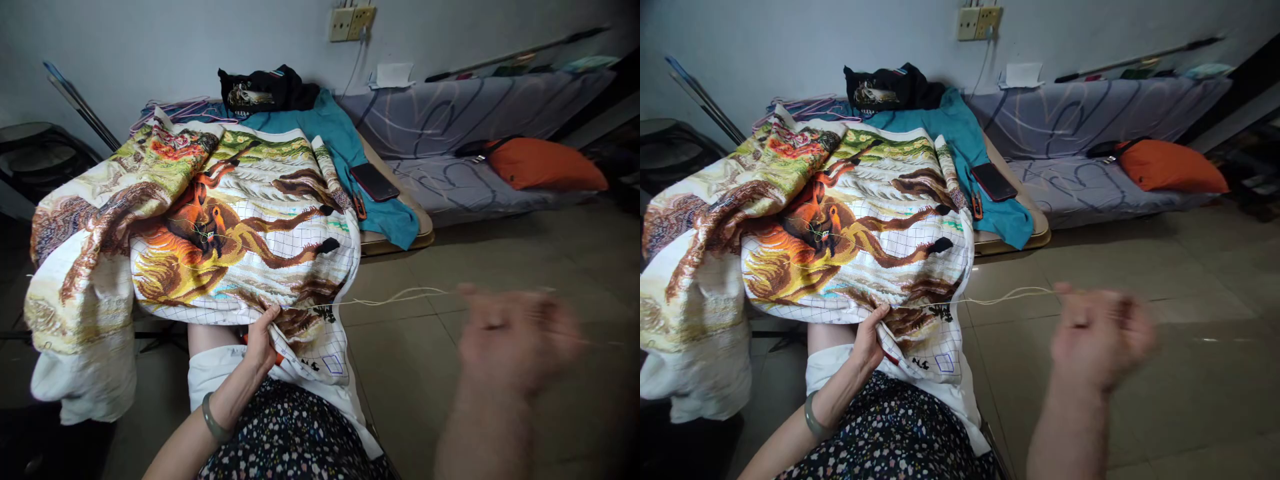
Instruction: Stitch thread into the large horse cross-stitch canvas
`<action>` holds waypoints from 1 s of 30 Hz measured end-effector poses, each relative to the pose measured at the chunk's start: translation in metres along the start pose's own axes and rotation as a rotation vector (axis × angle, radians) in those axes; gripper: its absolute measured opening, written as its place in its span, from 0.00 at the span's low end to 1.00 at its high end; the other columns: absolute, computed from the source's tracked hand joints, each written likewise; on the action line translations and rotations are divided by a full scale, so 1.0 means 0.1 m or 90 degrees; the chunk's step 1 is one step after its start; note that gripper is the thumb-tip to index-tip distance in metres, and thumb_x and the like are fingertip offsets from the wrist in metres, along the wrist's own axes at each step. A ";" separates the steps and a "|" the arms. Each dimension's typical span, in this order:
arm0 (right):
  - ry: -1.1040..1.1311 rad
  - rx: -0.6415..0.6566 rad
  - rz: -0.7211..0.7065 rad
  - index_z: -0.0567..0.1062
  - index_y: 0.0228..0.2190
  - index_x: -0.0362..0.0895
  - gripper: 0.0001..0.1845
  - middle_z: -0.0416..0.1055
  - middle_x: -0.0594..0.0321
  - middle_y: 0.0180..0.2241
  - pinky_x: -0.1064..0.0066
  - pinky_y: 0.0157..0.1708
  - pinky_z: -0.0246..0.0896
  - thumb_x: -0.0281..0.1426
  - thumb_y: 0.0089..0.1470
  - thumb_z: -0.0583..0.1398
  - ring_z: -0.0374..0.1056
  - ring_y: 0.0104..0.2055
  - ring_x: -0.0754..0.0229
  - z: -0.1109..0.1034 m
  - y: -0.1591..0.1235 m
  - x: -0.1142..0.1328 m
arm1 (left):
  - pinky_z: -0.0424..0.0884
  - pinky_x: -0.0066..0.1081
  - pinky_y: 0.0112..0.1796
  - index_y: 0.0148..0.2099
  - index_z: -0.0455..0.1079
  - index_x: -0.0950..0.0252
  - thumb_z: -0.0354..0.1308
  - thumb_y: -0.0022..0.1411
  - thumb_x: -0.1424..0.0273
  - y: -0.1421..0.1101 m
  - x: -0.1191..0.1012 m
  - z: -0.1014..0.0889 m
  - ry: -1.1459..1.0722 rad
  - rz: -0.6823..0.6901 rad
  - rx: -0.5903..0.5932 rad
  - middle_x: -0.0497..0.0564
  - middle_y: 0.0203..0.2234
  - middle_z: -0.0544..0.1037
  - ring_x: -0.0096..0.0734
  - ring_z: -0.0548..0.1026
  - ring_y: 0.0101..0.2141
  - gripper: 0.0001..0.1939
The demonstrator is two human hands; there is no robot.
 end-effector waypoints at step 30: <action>-0.442 0.505 0.103 0.74 0.30 0.41 0.10 0.69 0.64 0.19 0.77 0.17 0.55 0.31 0.53 0.53 0.63 0.17 0.66 1.06 -1.42 -1.24 | 0.70 0.28 0.26 0.26 0.70 0.69 0.63 0.45 0.75 -0.08 0.03 0.12 -0.003 -0.073 0.038 0.50 0.19 0.76 0.29 0.73 0.20 0.04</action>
Point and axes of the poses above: each hand's wrist, its own y-axis towards the middle knuckle, its own z-axis out of the palm, x = y × z, the point moved 6 cm from there along y, towards the middle knuckle
